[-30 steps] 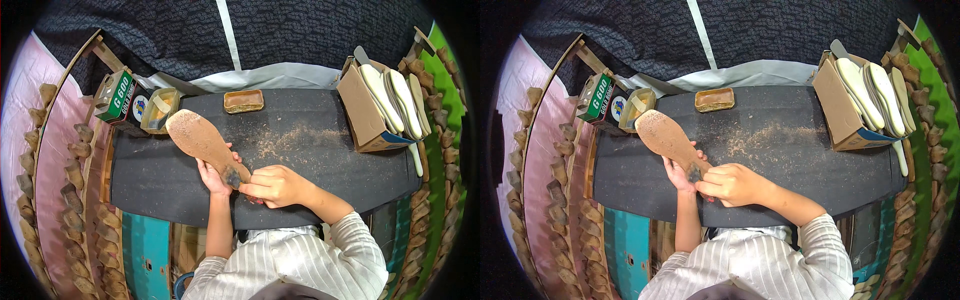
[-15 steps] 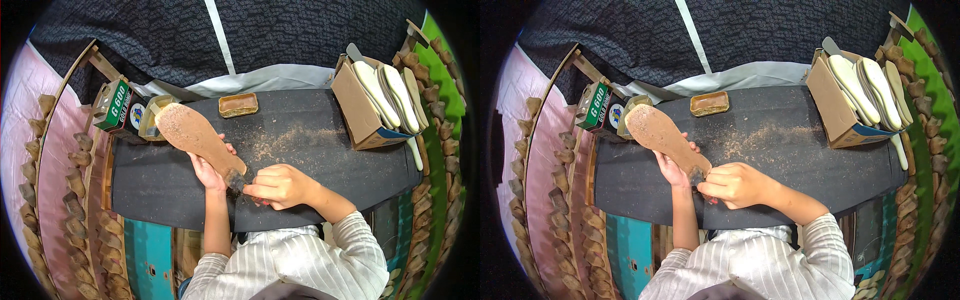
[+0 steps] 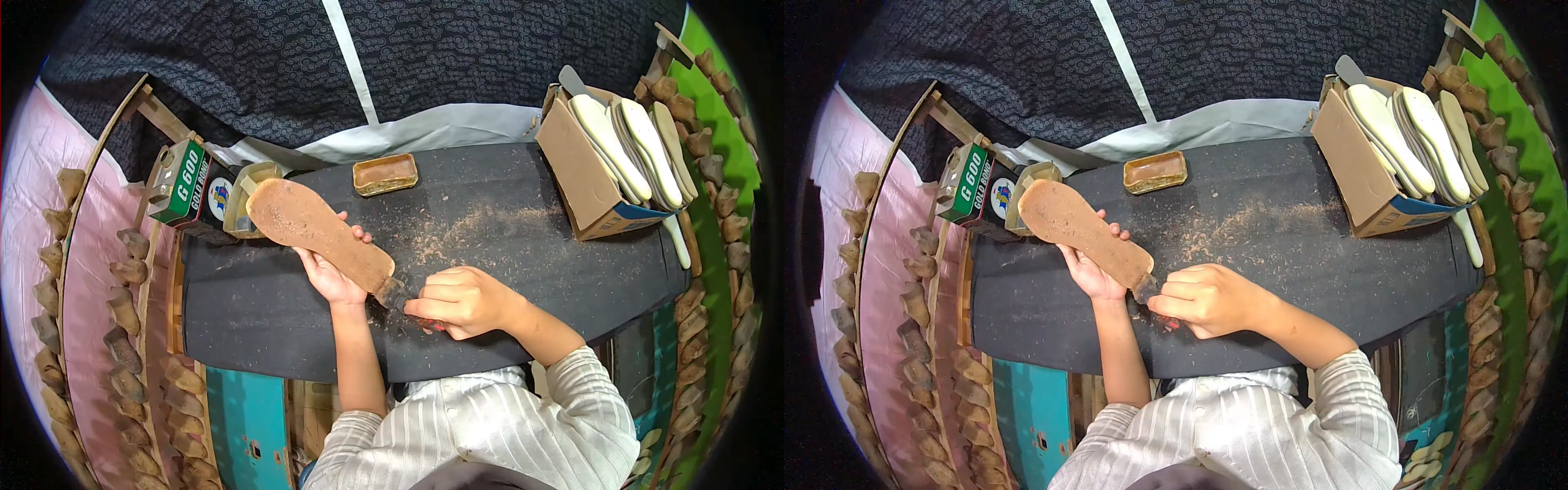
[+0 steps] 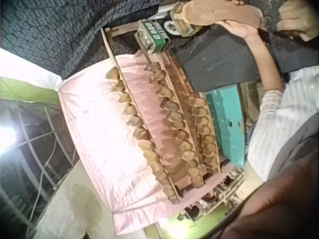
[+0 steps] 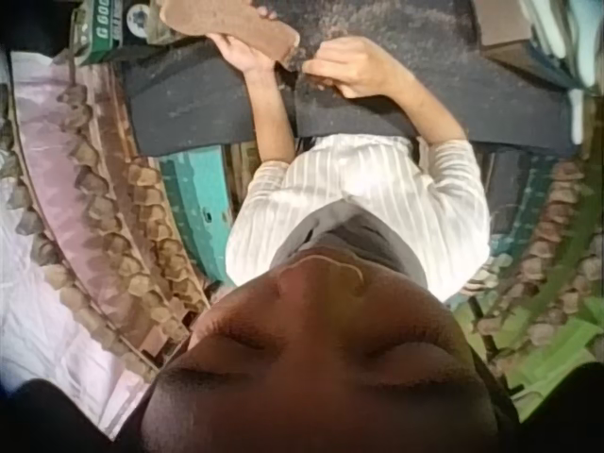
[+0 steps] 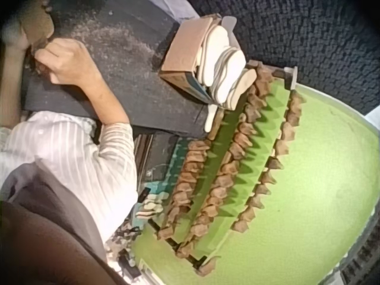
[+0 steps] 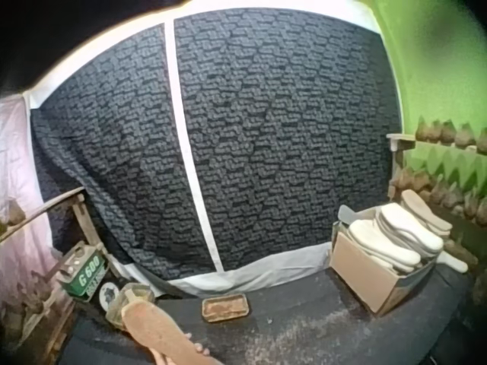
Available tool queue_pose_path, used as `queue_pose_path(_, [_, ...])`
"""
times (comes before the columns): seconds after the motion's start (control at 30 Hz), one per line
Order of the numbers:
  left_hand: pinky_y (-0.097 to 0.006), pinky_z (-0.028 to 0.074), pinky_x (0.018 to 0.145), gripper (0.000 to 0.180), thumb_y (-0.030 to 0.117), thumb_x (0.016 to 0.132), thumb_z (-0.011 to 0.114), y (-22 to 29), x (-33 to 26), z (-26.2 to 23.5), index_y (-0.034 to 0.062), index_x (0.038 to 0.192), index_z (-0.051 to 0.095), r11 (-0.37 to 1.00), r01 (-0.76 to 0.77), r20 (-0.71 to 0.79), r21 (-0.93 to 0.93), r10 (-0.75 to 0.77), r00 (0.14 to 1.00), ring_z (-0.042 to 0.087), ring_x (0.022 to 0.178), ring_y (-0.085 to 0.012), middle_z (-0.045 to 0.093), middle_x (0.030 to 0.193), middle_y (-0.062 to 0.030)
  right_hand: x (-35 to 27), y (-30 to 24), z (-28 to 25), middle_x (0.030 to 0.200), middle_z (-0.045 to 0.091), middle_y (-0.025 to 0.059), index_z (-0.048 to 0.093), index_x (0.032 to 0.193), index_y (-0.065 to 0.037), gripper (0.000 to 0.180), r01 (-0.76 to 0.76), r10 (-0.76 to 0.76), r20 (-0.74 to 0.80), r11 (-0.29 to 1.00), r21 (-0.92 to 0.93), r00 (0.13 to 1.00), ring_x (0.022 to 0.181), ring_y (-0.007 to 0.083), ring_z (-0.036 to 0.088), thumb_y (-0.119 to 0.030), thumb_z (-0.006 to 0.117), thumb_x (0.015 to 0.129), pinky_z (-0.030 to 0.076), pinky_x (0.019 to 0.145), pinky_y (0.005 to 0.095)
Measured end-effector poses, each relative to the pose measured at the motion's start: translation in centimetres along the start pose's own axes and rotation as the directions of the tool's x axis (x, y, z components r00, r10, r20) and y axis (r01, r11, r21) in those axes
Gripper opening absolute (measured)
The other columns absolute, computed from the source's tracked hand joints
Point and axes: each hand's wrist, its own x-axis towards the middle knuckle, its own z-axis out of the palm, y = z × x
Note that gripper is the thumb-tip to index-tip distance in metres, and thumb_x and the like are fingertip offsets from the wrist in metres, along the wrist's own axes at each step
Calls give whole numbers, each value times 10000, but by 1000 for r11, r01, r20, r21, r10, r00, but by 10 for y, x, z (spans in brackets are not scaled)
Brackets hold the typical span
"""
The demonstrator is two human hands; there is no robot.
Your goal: The person is applying glue or a coating to a shoe sole using a brush.
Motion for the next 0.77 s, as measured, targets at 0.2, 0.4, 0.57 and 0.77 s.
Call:
queue_pose_path(0.2, [-430,447,705,661,583,906,251,2,-3,-8,35,1230,429,1000,-15,41,22,15,999,520,805,-288,536,1095,-154,0,4,7,687,527,39,608,933,-15,358,36,-37,-123,999,-10,992,572,197,516,-62,636,579,432,493,316])
queue_pose_path(0.4, [-417,460,682,714,628,881,264,6,-1,-8,13,1195,445,999,-52,-68,10,53,996,536,776,-281,546,1048,-138,-4,10,13,684,534,37,617,913,-27,346,1,-1,10,999,46,1000,581,201,528,-46,629,567,442,513,322])
queue_pose_path(0.57, [-409,467,670,732,648,869,264,12,-2,-12,19,1204,433,998,-69,-105,-1,68,992,540,768,-272,537,1050,-128,-2,33,-6,705,573,45,613,900,-36,351,-151,151,-158,988,14,976,579,207,562,64,575,565,469,546,308])
queue_pose_path(0.77, [-399,485,687,784,689,839,251,1,0,-11,30,1235,405,979,15,-130,202,11,991,551,794,-262,524,1076,-115,7,118,5,780,603,78,601,975,-81,360,-456,403,-448,890,-11,798,748,193,654,111,483,693,512,630,292])
